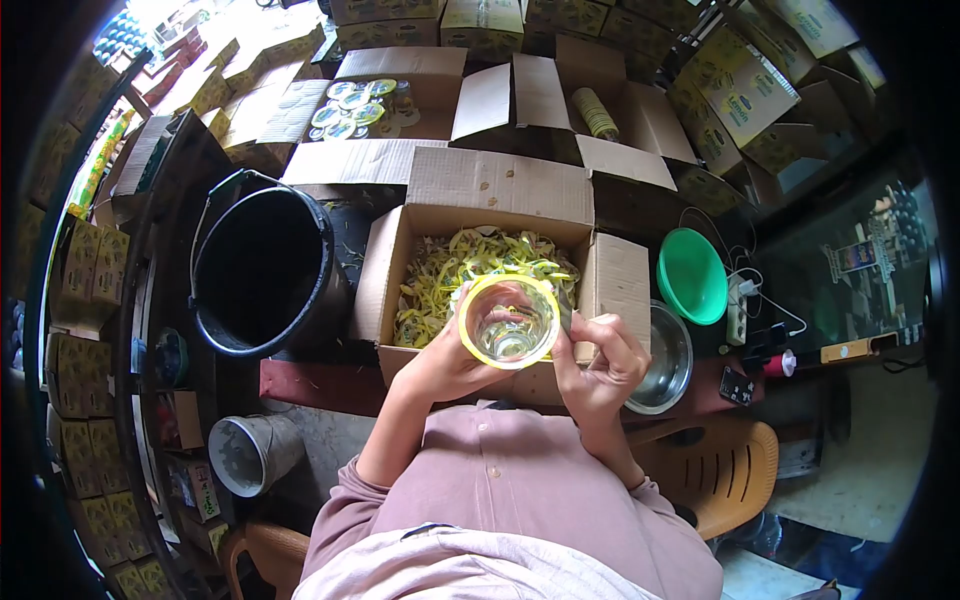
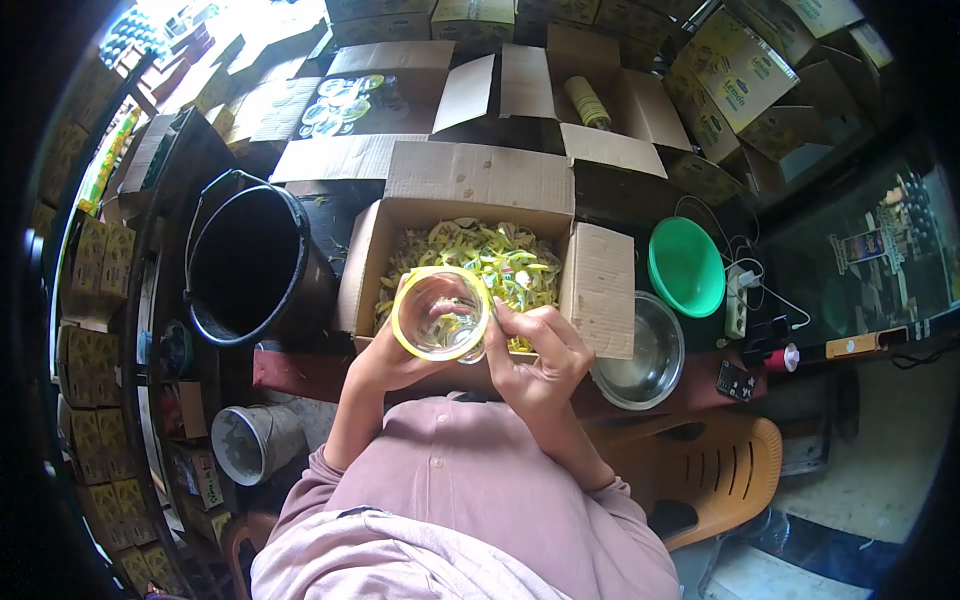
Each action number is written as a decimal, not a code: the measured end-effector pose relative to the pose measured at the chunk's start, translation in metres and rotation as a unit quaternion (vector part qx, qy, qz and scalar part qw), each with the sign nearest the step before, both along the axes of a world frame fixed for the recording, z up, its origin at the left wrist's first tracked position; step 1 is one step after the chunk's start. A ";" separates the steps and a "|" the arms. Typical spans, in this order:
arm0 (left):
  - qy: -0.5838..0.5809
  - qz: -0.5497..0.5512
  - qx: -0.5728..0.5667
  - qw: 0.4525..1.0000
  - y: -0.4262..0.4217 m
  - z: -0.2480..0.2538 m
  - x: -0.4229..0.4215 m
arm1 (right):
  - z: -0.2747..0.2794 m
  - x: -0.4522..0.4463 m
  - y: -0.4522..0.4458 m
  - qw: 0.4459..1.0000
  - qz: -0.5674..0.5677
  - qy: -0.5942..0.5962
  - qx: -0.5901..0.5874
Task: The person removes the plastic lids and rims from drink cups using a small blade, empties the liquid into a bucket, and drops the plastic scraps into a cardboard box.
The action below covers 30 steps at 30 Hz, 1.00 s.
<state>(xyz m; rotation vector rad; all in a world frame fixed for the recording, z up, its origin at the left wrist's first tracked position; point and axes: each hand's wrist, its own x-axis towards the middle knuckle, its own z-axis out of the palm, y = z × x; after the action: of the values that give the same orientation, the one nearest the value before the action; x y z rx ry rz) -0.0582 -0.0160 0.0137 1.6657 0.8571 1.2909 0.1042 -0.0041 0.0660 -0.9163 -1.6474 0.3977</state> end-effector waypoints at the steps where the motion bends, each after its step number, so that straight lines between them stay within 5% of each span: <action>1: -0.008 -0.006 -0.004 1.000 0.000 -0.001 0.000 | 0.000 0.000 0.000 1.000 -0.005 -0.001 -0.004; 10: 0.052 -0.035 0.031 0.998 0.001 0.000 -0.003 | -0.003 0.002 0.002 1.000 -0.001 0.012 -0.014; 15: -0.023 -0.066 0.005 0.998 0.001 0.000 0.000 | -0.003 0.005 0.004 1.000 0.009 0.018 -0.016; 21: 0.076 -0.095 0.035 0.992 0.003 0.008 -0.004 | -0.007 0.008 0.004 0.999 0.008 0.008 -0.031; 25: -0.049 -0.079 -0.026 0.995 0.003 0.011 0.002 | -0.005 0.005 0.007 0.999 0.019 0.020 -0.016; 28: -0.252 -0.084 -0.080 0.961 0.005 0.004 0.018 | -0.003 0.000 0.006 1.000 -0.007 0.014 -0.004; 30: -0.267 -0.084 -0.071 0.957 0.008 -0.002 0.020 | -0.001 -0.001 0.005 1.000 -0.023 0.004 0.001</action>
<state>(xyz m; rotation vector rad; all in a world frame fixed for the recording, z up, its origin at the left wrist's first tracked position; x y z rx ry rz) -0.0380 -0.0077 0.0120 1.1616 0.4569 1.4256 0.1030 0.0012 0.0653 -0.9481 -1.6167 0.3667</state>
